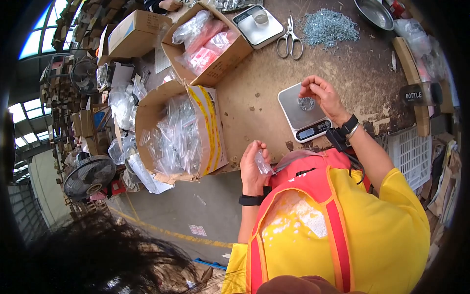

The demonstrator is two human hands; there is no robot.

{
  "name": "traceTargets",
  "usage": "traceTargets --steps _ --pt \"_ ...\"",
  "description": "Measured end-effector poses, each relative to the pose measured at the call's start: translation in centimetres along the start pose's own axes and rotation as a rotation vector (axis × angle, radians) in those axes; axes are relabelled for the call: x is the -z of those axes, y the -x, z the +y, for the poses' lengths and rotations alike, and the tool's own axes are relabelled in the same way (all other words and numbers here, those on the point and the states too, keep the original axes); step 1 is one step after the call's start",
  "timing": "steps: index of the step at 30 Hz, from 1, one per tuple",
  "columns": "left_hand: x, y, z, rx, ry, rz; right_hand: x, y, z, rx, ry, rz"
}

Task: Weigh small metal components on a digital scale and place them into individual small plastic bags.

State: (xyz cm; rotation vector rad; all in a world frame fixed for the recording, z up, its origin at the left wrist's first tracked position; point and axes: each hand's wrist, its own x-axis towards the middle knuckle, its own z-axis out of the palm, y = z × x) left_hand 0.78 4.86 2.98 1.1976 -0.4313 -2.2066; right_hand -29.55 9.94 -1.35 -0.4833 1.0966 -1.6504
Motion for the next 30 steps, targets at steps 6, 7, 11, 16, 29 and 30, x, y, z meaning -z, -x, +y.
traceTargets --steps 6,7,11,16,29,30 --pt "0.4 -0.3 -0.2 0.006 0.035 0.001 2.4 -0.7 0.2 -0.030 -0.157 0.095" --pt "0.5 -0.3 -0.3 0.008 0.038 0.009 2.9 -0.8 0.0 -0.039 -0.186 0.118" --pt "0.8 -0.8 -0.4 0.018 0.034 0.064 6.0 -1.0 -0.2 -0.085 -0.153 0.207" --pt "0.6 -1.1 -0.2 0.042 0.060 0.105 6.6 -0.4 -0.8 -0.123 -0.101 0.207" --pt "0.6 -1.9 -0.3 0.054 0.052 0.073 0.5 1.1 -3.0 -0.061 -0.144 0.001" --pt "0.6 -1.9 -0.3 0.056 0.061 0.058 0.3 1.3 -2.9 -0.061 -0.144 0.002"
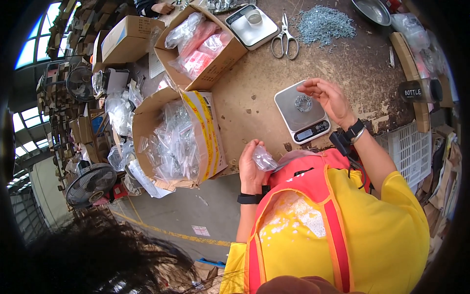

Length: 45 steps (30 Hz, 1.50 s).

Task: Weigh small metal components on a digital scale and place them into individual small plastic bags.

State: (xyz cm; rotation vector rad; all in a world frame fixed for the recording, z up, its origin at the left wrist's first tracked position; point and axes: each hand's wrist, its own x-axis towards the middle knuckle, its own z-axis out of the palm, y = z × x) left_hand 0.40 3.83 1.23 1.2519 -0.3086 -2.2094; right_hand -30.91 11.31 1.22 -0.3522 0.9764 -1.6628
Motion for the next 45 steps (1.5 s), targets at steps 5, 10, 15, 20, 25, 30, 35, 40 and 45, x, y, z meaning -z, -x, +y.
traceTargets --steps 5,10,15,20,25,30,35,40,45 --pt "-0.1 0.0 -0.1 -0.003 0.001 0.007 -0.8 0.5 0.8 0.133 0.614 -0.026" --pt "-0.2 0.2 0.1 -0.015 -0.004 0.019 -1.9 0.2 2.2 0.513 1.468 -0.143" --pt "-1.1 0.1 0.3 -0.045 0.029 0.002 -0.7 0.2 3.1 0.479 1.483 -0.153" --pt "-2.3 -0.2 0.4 -0.063 0.057 -0.011 -4.2 0.8 1.9 0.600 1.541 -0.041" --pt "-4.0 0.0 -0.5 -0.160 -0.036 -0.082 -11.5 2.1 1.8 0.089 1.238 -0.259" --pt "-6.2 1.4 0.1 -0.199 -0.071 -0.151 -10.9 1.5 2.8 -0.058 0.931 -0.220" --pt "-4.6 1.4 0.3 -0.145 -0.122 -0.199 -10.9 1.3 2.4 -0.104 0.851 -0.198" --pt "-4.5 0.9 0.3 -0.282 -0.092 -0.060 -11.3 1.1 1.0 -0.062 0.712 -0.101" --pt "2.3 -1.6 0.4 -0.311 0.134 -0.327 -11.1 0.5 0.4 -0.053 0.502 -0.127"
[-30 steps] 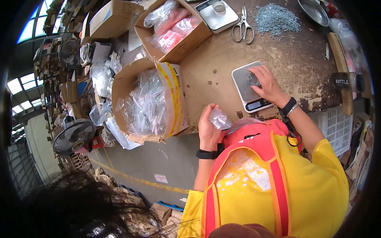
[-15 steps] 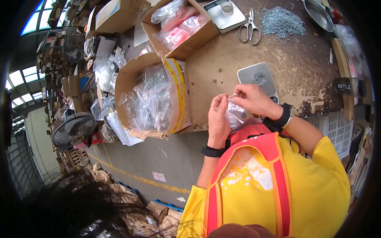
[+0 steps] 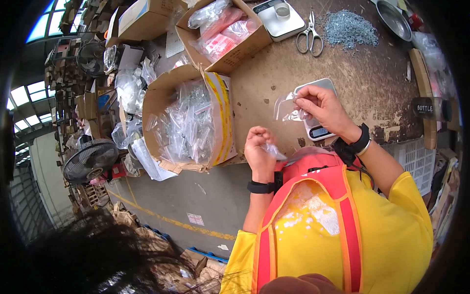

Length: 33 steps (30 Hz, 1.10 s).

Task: Weigh small metal components on a digital scale and place them into individual small plastic bags.

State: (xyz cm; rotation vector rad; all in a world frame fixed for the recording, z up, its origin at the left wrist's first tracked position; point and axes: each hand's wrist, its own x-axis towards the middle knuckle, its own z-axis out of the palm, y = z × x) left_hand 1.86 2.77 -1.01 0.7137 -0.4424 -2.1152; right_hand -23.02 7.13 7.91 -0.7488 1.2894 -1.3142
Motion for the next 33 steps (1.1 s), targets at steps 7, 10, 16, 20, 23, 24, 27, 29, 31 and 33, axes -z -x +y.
traceTargets --steps 7,10,16,20,23,24,27,29,31,33 --pt "-7.9 -0.4 3.9 0.351 -0.318 0.019 0.8 0.6 -0.3 -0.061 0.032 -0.204" --pt "-8.5 -0.7 3.9 0.287 -0.402 0.020 1.4 0.5 -0.6 -0.086 0.110 -0.161" --pt "-10.6 0.5 3.3 0.146 -0.747 0.021 2.8 0.3 -0.1 -0.064 0.044 -0.059" --pt "-10.6 0.4 1.6 0.004 -0.742 -0.006 2.8 0.6 -0.6 -0.069 0.122 -0.073" --pt "-12.1 0.0 1.5 0.009 -0.701 -0.003 3.4 0.8 -0.2 -0.066 0.080 -0.031" --pt "-12.6 0.0 1.9 0.079 -0.727 -0.029 3.7 0.9 -0.2 -0.059 0.050 0.003" --pt "-12.9 0.1 2.2 0.151 -0.747 -0.057 4.0 1.1 -0.7 -0.069 0.051 -0.021" --pt "-12.7 0.1 2.0 0.153 -0.739 -0.062 4.1 1.2 -0.3 -0.055 0.066 -0.027" --pt "-12.2 -0.2 1.7 -0.028 -0.947 -0.059 4.3 1.2 0.4 -0.071 0.089 -0.038" --pt "-12.0 -0.3 1.4 -0.132 -1.069 -0.090 3.6 1.3 0.1 0.131 0.338 0.125"
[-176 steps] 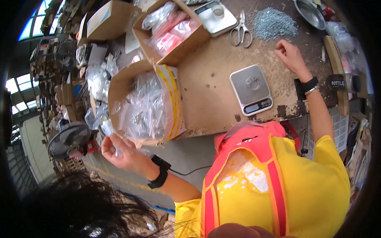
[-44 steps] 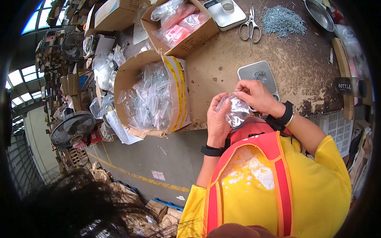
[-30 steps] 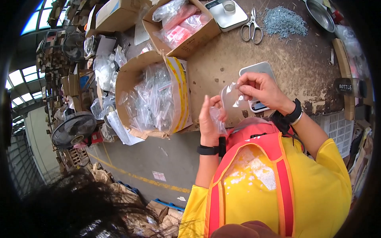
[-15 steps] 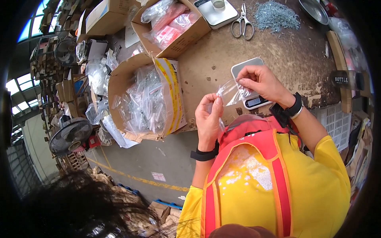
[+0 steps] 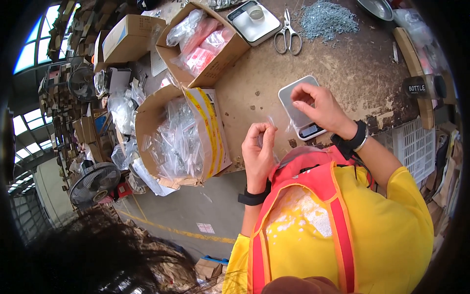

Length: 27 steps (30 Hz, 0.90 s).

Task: Weigh small metal components on a digital scale and place them into individual small plastic bags.

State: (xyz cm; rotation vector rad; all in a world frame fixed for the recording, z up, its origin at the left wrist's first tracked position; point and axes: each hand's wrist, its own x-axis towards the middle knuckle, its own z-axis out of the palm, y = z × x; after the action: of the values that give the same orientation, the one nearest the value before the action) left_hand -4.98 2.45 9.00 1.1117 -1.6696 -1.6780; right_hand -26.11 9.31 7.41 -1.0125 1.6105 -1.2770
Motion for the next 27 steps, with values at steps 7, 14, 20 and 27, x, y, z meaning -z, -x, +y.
traceTargets --steps 7,14,20,27 --pt "-0.6 1.1 0.1 -0.191 -0.489 0.028 -3.5 2.5 -2.2 -0.040 -0.005 -0.127" --pt "0.2 2.4 -2.7 0.105 0.015 -0.078 -2.8 3.5 -0.7 -0.008 0.140 -0.256" --pt "1.4 1.9 -4.1 -0.005 -0.419 0.402 0.8 1.4 2.6 0.343 0.744 0.198" --pt "0.9 2.2 -4.5 -0.029 -0.392 0.344 0.8 -1.4 6.8 0.391 0.971 0.171"
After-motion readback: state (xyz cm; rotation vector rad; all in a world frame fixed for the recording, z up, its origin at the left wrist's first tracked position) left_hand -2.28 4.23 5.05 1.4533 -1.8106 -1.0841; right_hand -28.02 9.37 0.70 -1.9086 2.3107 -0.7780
